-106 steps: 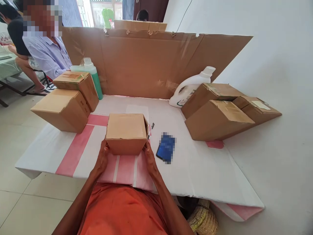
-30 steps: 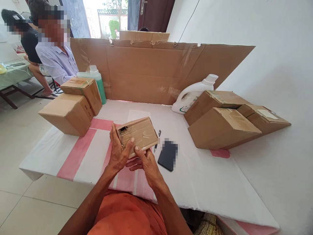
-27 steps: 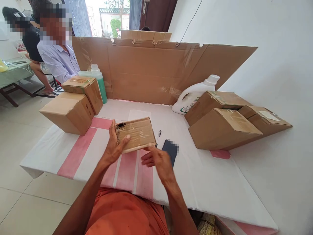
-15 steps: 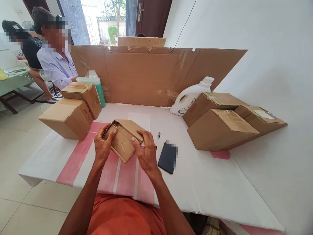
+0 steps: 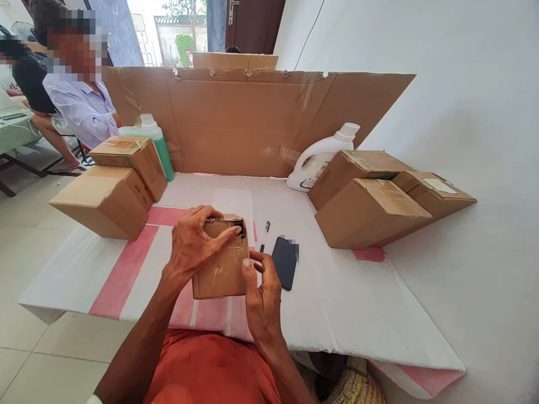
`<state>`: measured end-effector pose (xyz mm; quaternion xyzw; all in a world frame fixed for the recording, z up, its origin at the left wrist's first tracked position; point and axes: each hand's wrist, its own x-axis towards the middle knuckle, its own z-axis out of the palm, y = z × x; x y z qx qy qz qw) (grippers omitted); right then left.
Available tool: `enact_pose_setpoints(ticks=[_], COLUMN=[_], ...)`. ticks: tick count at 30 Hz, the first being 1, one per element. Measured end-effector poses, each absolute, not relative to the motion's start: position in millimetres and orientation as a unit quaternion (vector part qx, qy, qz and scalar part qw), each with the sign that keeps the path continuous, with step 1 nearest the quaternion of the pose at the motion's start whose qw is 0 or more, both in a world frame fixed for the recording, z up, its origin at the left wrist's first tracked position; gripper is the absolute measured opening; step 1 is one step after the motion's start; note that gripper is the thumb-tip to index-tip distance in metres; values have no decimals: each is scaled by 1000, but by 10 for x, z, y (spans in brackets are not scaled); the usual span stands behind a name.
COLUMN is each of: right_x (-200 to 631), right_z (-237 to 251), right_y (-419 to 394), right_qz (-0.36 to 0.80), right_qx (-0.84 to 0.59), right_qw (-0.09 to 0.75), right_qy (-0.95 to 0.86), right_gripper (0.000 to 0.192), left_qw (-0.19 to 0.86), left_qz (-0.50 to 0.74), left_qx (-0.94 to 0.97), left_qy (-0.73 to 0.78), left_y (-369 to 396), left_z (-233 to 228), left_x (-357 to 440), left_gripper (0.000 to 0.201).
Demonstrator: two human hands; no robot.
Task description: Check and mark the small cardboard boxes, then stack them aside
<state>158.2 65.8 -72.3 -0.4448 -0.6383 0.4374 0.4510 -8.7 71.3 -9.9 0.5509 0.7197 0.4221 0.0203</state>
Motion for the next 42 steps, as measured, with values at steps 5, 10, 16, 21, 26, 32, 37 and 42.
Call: enact_pose_setpoints(ticks=[5,10,16,21,26,32,37,42], right_x=[1482,1413,1451,1425,1422,1681,1792,1663], right_z=[-561,-482,-409,-470,-501,-756,-1137,-1381], right_y=[851,1007,1045,991,934,1565,2330,2564], right_qz=[390,299,254,272,275,310,104,78], right_qx=[-415,-429,-449,-412,-420,-440,-521,-461], right_qw=[466,455,407,430,453,319,18,-48], right_qy=[-678,-721,-754,-756,-737,-780,-847,-883], right_gripper=[29,20,25,36,37,54,42,39], left_qw=[12,-31,-51,-74,-47,-30,-13,-7], left_qz=[377,373,359,338,356,385,387,391], left_qx=[545,562,576,541,548,576,603,623], left_qy=[749,738,733,766,755,720,698,678], left_y=[588,610,628,656,704,666,650,686], left_z=[-5,-13,-22,-8,-21,-64,-85,-110], left_x=[78,120,105,117,132,9,-41,-114], left_gripper=[17,9,12,14,8,7,11,18])
